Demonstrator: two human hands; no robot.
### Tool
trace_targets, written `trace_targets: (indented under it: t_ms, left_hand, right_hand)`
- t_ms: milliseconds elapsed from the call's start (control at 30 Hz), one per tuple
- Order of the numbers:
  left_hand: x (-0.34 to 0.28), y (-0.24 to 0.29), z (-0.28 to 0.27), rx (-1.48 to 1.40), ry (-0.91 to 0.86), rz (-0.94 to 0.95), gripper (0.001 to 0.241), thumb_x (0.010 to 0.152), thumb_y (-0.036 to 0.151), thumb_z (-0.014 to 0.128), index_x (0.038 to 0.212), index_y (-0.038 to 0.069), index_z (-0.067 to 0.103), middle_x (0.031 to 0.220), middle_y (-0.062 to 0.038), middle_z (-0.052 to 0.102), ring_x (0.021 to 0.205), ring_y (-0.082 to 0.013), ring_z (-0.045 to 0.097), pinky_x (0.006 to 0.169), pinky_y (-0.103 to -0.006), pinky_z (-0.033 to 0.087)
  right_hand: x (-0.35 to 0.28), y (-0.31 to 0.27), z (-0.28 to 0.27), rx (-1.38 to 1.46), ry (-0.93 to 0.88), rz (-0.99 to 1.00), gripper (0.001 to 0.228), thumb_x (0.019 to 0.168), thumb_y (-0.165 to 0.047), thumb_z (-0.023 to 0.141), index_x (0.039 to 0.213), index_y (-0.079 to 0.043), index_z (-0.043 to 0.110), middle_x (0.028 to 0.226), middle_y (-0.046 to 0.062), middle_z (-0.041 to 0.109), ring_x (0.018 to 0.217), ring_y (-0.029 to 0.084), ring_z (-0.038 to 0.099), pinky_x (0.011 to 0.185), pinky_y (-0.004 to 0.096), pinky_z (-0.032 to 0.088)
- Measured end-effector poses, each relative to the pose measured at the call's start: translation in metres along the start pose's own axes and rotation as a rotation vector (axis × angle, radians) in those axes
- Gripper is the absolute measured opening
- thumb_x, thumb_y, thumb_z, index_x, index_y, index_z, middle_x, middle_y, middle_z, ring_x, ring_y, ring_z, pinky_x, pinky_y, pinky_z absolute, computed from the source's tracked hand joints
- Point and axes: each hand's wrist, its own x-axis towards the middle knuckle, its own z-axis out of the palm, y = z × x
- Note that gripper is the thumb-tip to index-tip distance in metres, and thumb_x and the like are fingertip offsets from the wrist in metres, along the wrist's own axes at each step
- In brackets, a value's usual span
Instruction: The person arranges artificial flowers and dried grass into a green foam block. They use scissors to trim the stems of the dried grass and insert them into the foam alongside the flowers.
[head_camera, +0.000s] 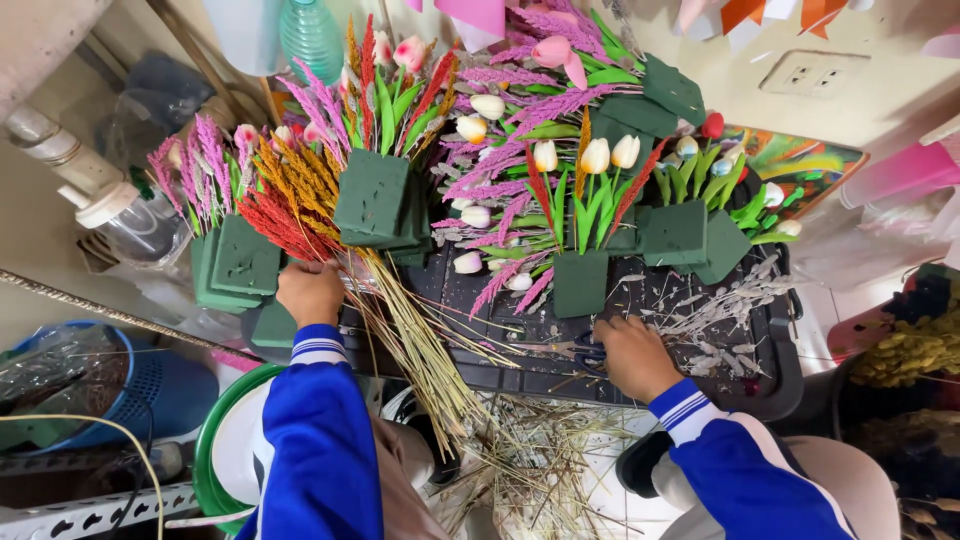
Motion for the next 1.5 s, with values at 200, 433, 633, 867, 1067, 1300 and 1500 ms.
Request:
trace_targets:
  t_ms: [200,433,633,867,1067,1300,1500]
  left_hand:
    - [-0.008,0.013,-0.012,-0.076,0.239,0.161,0.009,0.080,0.012,0.082,0.081,0.007,0.075,0.070,-0.014,0.069,0.076,-0.0388,0.072,0.071,-0.0460,0.058]
    - [-0.062,0.075,-0.083,-0.346,0.379,0.321,0.005,0.088,0.017,0.077,0.092,0.014,0.075,0.072,-0.005,0.069,0.068,-0.0185,0.069,0.065,-0.0299,0.054]
    - [-0.148,0.134,-0.097,-0.501,0.086,0.469,0.006,0.090,0.004,0.073,0.095,0.001,0.074,0.074,-0.018,0.069,0.067,-0.0268,0.068,0.064,-0.0374,0.054]
    - [-0.218,0.156,-0.052,-0.485,-0.221,0.470,0.005,0.088,0.008,0.072,0.087,0.008,0.077,0.073,-0.015,0.072,0.070,-0.0321,0.072,0.064,-0.0383,0.055]
    - [-0.257,0.152,0.010,-0.356,-0.475,0.404,0.005,0.084,0.017,0.076,0.086,0.014,0.078,0.073,-0.011,0.076,0.076,-0.0341,0.074,0.065,-0.0398,0.056]
    - [-0.275,0.141,0.060,-0.299,-0.623,0.422,0.006,0.085,0.019,0.076,0.087,0.014,0.076,0.075,-0.006,0.077,0.077,-0.0297,0.075,0.067,-0.0385,0.057]
    - [-0.275,0.143,0.077,-0.274,-0.647,0.406,0.006,0.086,0.020,0.076,0.088,0.014,0.076,0.078,-0.005,0.078,0.078,-0.0273,0.076,0.068,-0.0380,0.058]
  right_hand:
    - [-0.015,-0.021,-0.020,0.027,0.089,-0.045,0.042,0.087,0.000,0.058,0.128,-0.008,0.059,0.114,0.013,0.068,0.113,0.030,0.058,0.097,0.047,0.044]
    - [-0.018,-0.016,-0.025,0.053,0.104,-0.135,0.048,0.085,0.001,0.065,0.132,-0.006,0.057,0.103,0.014,0.071,0.102,0.032,0.063,0.087,0.045,0.045]
    - [-0.045,-0.027,-0.068,0.004,0.074,-0.094,0.056,0.081,-0.005,0.072,0.135,-0.016,0.059,0.110,0.011,0.072,0.109,0.031,0.059,0.089,0.044,0.043]
    - [-0.064,-0.005,-0.091,0.017,-0.001,0.056,0.053,0.081,-0.012,0.076,0.132,-0.023,0.065,0.114,0.010,0.073,0.110,0.029,0.058,0.089,0.043,0.039]
    - [-0.081,0.009,-0.116,0.063,-0.122,0.109,0.053,0.084,-0.011,0.076,0.134,-0.022,0.064,0.116,0.012,0.074,0.112,0.032,0.058,0.096,0.046,0.039]
    - [-0.087,0.045,-0.126,0.122,-0.078,0.165,0.042,0.090,-0.021,0.071,0.129,-0.034,0.062,0.121,0.005,0.075,0.121,0.030,0.060,0.106,0.050,0.039]
    - [-0.084,0.047,-0.126,0.343,-0.017,0.154,0.040,0.093,-0.018,0.068,0.130,-0.031,0.064,0.115,0.012,0.077,0.115,0.036,0.068,0.099,0.054,0.048]
